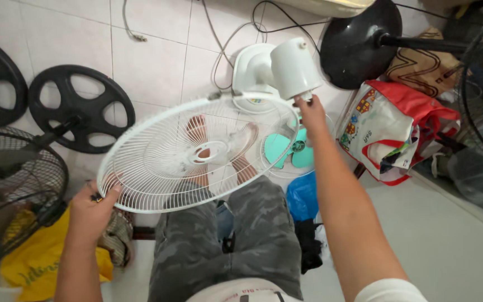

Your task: The person assembles a white pedestal fan by attaching the motor housing to the base, securing it with a screwdriver, and then attaching the front grill and fan blades.

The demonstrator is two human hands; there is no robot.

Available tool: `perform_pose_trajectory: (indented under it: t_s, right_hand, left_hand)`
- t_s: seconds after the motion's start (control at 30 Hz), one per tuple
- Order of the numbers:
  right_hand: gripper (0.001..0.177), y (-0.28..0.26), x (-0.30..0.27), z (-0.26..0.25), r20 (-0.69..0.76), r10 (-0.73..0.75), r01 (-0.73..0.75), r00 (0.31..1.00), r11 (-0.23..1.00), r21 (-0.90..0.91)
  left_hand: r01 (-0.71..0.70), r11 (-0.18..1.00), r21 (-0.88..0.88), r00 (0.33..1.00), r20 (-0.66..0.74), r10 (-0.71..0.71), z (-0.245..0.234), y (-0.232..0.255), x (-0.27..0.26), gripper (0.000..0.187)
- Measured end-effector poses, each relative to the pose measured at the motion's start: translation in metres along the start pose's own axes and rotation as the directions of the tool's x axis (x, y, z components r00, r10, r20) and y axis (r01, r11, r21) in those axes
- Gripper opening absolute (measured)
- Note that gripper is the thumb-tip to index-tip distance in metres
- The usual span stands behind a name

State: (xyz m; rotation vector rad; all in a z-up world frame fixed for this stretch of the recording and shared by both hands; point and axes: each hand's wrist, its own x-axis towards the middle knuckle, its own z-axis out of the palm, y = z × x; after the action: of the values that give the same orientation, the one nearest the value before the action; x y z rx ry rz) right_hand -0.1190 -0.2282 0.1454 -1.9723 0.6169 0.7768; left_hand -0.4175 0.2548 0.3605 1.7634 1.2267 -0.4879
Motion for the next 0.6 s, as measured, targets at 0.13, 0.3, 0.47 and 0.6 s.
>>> perform_pose_trajectory:
  t_s: [0.13,0.3,0.47,0.6]
  right_hand:
    - [0.045,-0.003,0.010,-0.012,0.000,0.092,-0.092,0.996,0.990,-0.112]
    - [0.050,-0.004,0.007,-0.003,-0.079,0.104,-0.114,0.991,0.984,-0.139]
    - [0.054,0.016,0.011,0.000,-0.085,0.124,-0.133,0.989,0.985,-0.113]
    - [0.044,0.006,0.027,-0.004,-0.072,0.027,-0.031,0.997,0.998,-0.053]
  left_hand:
    - [-0.038,0.985,-0.166,0.999,0.013,0.041,-0.016,0.023,0.004,0.029]
    - [0.009,0.943,-0.333,0.997,0.073,0.016,-0.045,0.065,0.013,0.030]
    - [-0.075,0.835,-0.546,0.995,0.013,0.098,-0.061,0.079,0.014,0.029]
    - [-0.096,0.850,-0.518,0.994,-0.101,0.050,-0.069,0.071,0.023,0.029]
